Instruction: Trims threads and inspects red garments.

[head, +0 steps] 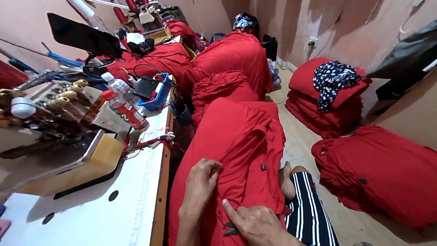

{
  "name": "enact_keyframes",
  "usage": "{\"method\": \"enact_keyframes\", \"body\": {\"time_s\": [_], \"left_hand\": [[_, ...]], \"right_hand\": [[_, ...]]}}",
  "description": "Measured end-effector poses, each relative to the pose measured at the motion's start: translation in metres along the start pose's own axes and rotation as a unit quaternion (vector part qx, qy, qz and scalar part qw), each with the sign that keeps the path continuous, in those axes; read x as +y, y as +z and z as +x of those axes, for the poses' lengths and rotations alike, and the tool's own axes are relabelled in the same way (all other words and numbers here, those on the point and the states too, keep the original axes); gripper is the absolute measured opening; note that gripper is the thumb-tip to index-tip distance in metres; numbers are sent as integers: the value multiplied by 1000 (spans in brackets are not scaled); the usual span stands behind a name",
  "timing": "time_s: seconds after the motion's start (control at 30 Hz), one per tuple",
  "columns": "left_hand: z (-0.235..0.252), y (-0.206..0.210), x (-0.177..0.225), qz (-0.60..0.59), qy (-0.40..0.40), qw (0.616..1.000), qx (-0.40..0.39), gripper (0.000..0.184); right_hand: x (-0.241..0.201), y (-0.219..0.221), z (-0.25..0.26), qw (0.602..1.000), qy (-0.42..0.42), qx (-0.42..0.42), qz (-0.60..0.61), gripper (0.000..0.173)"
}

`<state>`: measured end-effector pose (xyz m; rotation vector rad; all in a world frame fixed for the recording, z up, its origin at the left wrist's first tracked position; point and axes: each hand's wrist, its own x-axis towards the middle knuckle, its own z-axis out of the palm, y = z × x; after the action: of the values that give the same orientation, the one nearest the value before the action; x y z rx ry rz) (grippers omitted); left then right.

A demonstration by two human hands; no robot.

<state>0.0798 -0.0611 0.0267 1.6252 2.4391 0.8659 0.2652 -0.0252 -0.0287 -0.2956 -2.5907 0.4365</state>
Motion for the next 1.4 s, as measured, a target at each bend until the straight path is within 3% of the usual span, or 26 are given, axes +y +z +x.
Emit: {"method": "enact_keyframes", "body": {"time_s": [0.1,0.27,0.33,0.4,0.47,0.53,0.6,0.67,0.77,0.9,1.07,1.2,1.4], "left_hand": [[16,-22,32,42,23,991,-127,18],[38,-4,94,-57,204,967,-142,19],[55,20,113,-141,204,936,-251,23],[69,48,111,-173,149,913,-337,26],[73,75,85,-185,110,919,-331,26],[71,87,52,-208,96,922,-311,26],[67,82,32,-224,122,913,-319,29],[64,77,26,-217,176,899,-336,28],[62,79,28,-172,222,883,-377,26],[59,83,36,-138,236,881,-386,13],[58,85,31,-166,263,890,-334,18],[60,88,26,-242,265,888,-287,19],[57,89,31,-266,230,904,-242,18]], "right_hand": [[-6,-3,2,999,-5,-8,-49,34],[-16,-8,1,999,3,28,-43,22],[-20,-12,-1,998,14,18,-52,19],[-19,-13,-3,999,23,1,-37,12],[-17,-14,-7,999,48,-16,-2,11],[-9,-15,-15,997,54,-35,50,23],[2,-25,-26,986,49,-80,138,37],[15,-43,-35,965,37,-92,244,37],[46,-60,-46,932,52,-22,357,34],[81,-67,-50,905,214,79,358,45],[97,-48,-52,855,329,83,392,33],[100,-40,-51,837,341,103,416,22],[96,-42,-46,823,348,100,438,14]]}}
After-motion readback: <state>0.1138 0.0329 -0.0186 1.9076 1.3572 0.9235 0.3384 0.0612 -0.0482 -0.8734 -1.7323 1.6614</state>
